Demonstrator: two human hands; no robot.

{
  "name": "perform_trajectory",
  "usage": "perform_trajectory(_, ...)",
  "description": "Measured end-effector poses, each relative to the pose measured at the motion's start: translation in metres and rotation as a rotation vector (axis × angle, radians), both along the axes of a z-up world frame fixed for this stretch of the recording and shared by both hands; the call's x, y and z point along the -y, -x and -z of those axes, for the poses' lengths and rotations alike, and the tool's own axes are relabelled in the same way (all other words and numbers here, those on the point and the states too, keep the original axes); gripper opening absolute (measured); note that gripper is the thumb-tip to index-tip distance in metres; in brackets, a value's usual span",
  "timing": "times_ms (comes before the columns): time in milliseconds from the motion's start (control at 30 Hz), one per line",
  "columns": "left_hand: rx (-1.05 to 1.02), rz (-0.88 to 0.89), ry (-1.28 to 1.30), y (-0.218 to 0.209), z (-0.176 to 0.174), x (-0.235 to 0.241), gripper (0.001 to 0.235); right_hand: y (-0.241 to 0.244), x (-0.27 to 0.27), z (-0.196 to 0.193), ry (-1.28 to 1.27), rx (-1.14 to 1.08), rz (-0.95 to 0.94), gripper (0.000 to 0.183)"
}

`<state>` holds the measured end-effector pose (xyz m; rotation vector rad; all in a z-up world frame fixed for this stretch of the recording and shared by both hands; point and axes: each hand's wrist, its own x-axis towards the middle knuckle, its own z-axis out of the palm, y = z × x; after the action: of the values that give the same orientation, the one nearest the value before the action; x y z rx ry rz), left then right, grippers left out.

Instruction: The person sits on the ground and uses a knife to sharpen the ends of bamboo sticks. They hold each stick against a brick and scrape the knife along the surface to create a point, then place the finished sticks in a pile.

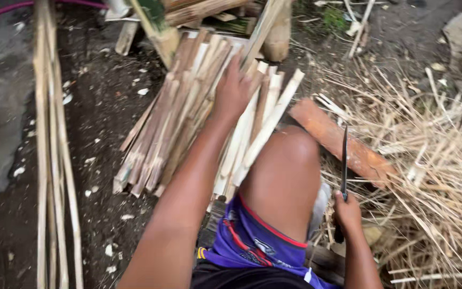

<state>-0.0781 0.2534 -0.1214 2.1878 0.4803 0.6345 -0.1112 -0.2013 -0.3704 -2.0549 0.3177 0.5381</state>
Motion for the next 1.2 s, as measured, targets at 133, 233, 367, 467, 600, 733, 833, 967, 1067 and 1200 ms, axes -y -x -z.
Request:
perform_trajectory(133, -0.268, -0.204, -0.149, 0.096, 0.047, -0.071, 0.061, 0.007, 0.011, 0.002, -0.117, -0.049, 0.037, 0.029)
perform_trajectory(233, -0.347, -0.321, -0.186, 0.128, 0.050, -0.116, 0.058, 0.017, 0.030, -0.009, -0.083, -0.109, 0.096, 0.029)
perform_trajectory(367, -0.192, -0.314, -0.503, 0.126, 0.074, -0.138, 0.078, 0.012, 0.043, -0.007, -0.047, -0.062, 0.012, 0.030)
perform_trajectory(467, -0.470, -0.201, -0.278, 0.109, 0.125, -0.091, 0.065, 0.010, 0.051, 0.007, -0.129, 0.010, -0.089, 0.034)
perform_trajectory(600, -0.994, 0.068, 0.078, 0.110, 0.200, 0.011, 0.050, 0.022, 0.071, 0.018, -0.251, 0.063, -0.139, 0.041)
perform_trajectory(733, -1.093, 0.103, 0.114, 0.117, 0.220, 0.048, 0.048, 0.036, 0.080, 0.021, -0.361, 0.081, -0.125, 0.049)
perform_trajectory(833, -0.965, 0.039, 0.032, 0.122, 0.174, 0.045, 0.036, 0.042, 0.075, 0.018, -0.371, 0.136, -0.165, 0.055)
perform_trajectory(967, -0.460, -0.050, -0.175, 0.117, 0.049, 0.052, 0.033, 0.036, 0.052, 0.017, -0.033, 0.181, -0.157, 0.056)
perform_trajectory(1067, 0.036, -0.047, -0.342, 0.087, -0.034, 0.066, 0.026, 0.039, 0.047, 0.020, 0.199, 0.127, -0.072, 0.057)
perform_trajectory(1200, 0.534, 0.002, -0.494, 0.034, -0.126, 0.089, 0.020, 0.043, 0.047, 0.034, 0.197, 0.111, 0.095, 0.060)
